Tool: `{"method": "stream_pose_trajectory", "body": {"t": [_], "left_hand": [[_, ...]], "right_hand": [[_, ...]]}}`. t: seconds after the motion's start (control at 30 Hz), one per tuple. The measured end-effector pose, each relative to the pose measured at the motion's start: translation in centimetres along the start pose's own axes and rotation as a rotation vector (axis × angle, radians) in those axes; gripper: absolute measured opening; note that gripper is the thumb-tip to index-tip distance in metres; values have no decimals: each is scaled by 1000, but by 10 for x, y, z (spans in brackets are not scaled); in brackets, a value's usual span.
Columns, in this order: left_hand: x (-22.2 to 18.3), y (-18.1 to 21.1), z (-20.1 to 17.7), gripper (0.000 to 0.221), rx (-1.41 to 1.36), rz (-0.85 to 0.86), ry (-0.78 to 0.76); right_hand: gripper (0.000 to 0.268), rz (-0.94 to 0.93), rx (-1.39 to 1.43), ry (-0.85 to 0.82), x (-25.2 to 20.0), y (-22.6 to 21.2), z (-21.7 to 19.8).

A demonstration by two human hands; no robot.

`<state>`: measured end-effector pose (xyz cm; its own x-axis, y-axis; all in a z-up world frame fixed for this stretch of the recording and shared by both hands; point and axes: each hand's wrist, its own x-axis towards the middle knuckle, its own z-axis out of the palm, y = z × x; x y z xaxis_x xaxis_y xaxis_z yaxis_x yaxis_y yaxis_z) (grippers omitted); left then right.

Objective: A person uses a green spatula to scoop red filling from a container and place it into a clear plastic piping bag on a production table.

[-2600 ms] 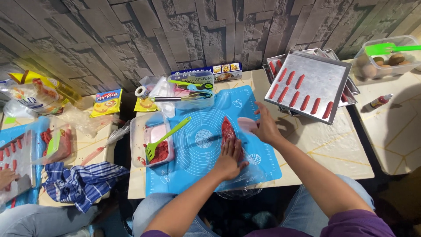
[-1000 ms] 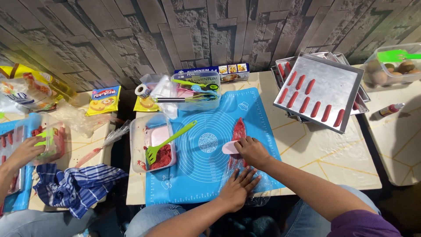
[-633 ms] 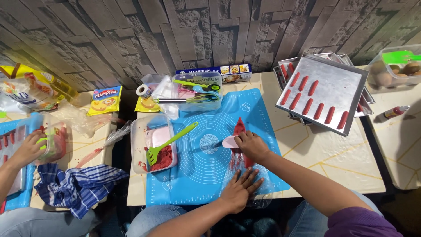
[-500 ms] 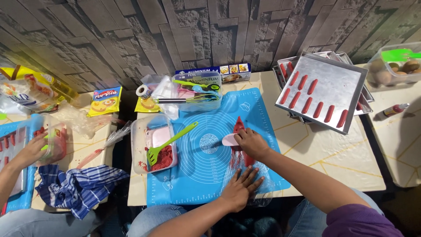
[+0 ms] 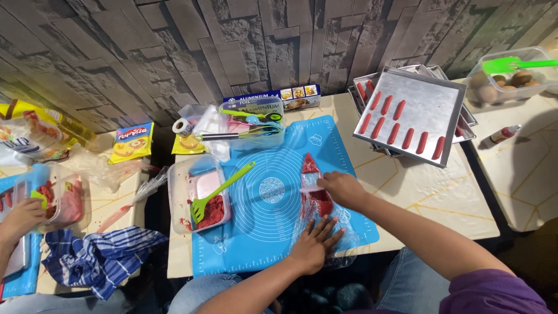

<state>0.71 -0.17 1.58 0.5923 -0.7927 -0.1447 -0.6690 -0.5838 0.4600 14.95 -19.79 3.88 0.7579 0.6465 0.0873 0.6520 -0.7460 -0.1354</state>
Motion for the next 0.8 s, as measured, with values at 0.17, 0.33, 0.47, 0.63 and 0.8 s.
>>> {"method": "stream_pose_trajectory", "body": {"t": [0.17, 0.33, 0.47, 0.63, 0.8], "left_hand": [[0, 7, -15, 63, -19, -32, -68], [0, 10, -20, 65, -31, -33, -93], [1, 6, -13, 60, -34, -17, -33], [0, 10, -20, 60, -36, -39, -95], [-2, 5, -14, 65, 21, -9, -75]], "right_hand": [[17, -44, -136, 67, -5, -3, 27], [29, -65, -166, 74, 11, 1, 30], [29, -65, -269, 150, 23, 8, 33], [34, -36, -244, 129, 32, 11, 26], [26, 137, -25, 15, 41, 15, 13]]}}
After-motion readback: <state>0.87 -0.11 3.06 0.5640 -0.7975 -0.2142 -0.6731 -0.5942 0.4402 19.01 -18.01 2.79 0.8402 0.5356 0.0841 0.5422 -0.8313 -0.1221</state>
